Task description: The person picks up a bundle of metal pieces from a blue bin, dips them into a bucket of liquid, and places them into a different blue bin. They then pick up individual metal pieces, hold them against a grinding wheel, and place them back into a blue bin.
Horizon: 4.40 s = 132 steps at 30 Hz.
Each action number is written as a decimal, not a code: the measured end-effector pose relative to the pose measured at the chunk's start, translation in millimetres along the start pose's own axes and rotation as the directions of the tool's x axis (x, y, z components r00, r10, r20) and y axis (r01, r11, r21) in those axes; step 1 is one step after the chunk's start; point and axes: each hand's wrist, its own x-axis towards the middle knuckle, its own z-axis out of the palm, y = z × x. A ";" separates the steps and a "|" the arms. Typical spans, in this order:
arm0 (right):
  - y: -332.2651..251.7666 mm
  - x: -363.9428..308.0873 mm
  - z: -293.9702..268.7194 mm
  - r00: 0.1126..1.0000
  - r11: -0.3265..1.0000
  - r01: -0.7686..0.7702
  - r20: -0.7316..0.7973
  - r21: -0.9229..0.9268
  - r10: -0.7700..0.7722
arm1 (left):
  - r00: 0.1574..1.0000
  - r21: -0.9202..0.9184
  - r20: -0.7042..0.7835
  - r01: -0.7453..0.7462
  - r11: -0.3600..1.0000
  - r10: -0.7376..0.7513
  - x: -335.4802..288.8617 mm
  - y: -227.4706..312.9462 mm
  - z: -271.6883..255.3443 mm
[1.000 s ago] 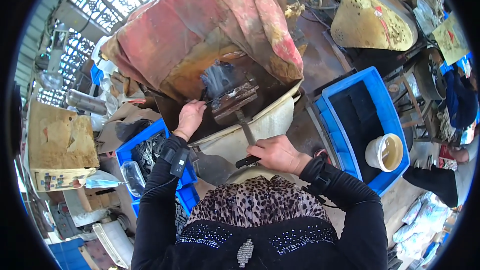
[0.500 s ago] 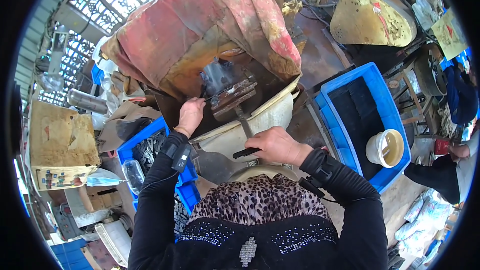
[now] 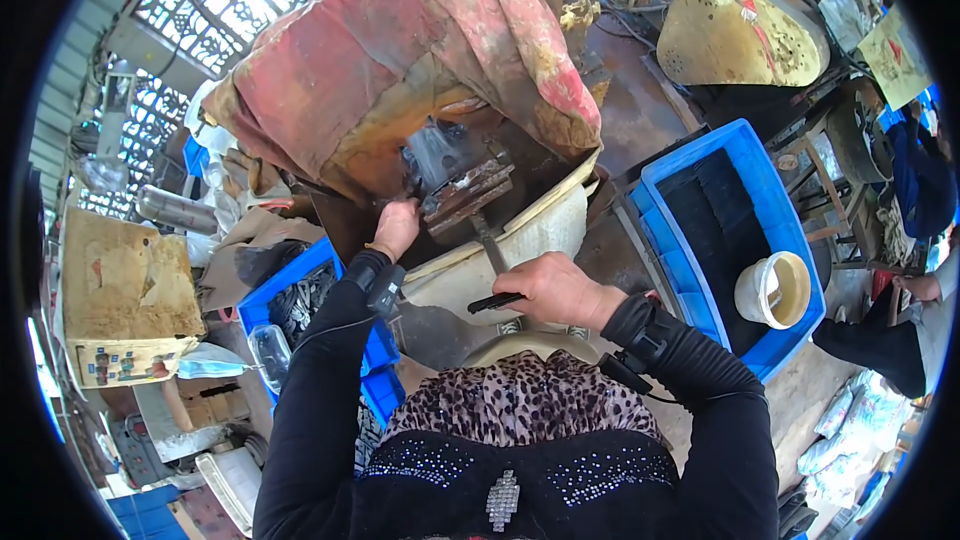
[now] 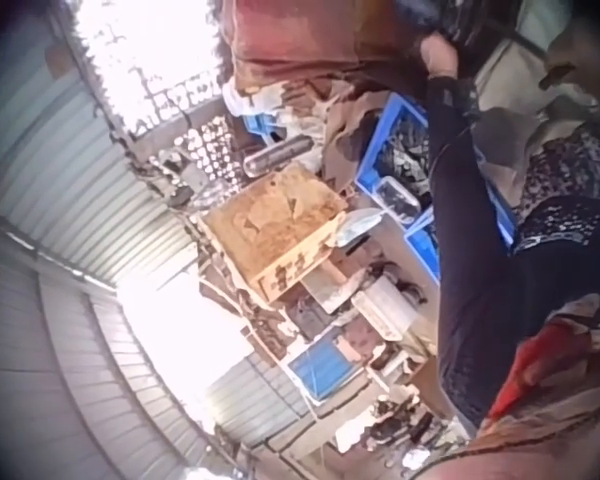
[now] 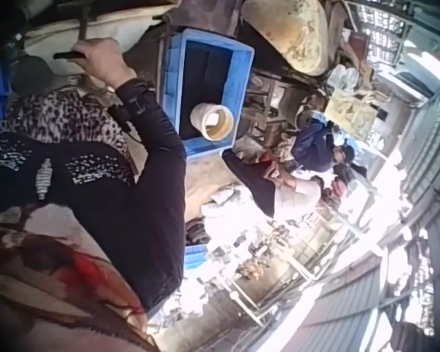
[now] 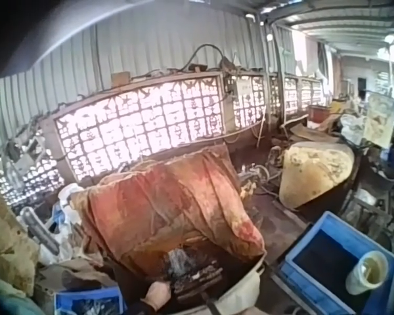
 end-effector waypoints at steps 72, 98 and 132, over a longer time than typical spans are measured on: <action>-13.2 59.8 -37.3 0.715 0.057 0.335 -0.294 0.940 0.634 | 0.880 0.004 -0.472 -0.056 0.998 0.051 14.1 236.9 -131.5; 27.0 36.8 -24.7 0.720 0.457 0.005 -0.321 0.889 0.615 | 0.896 -0.868 0.132 0.310 0.387 -0.423 -1.0 24.6 -74.4; -5.1 -5.5 5.8 0.998 0.992 -0.057 0.018 -0.113 0.060 | 0.990 -0.373 -0.052 -0.140 0.917 0.131 16.2 -2.2 -16.5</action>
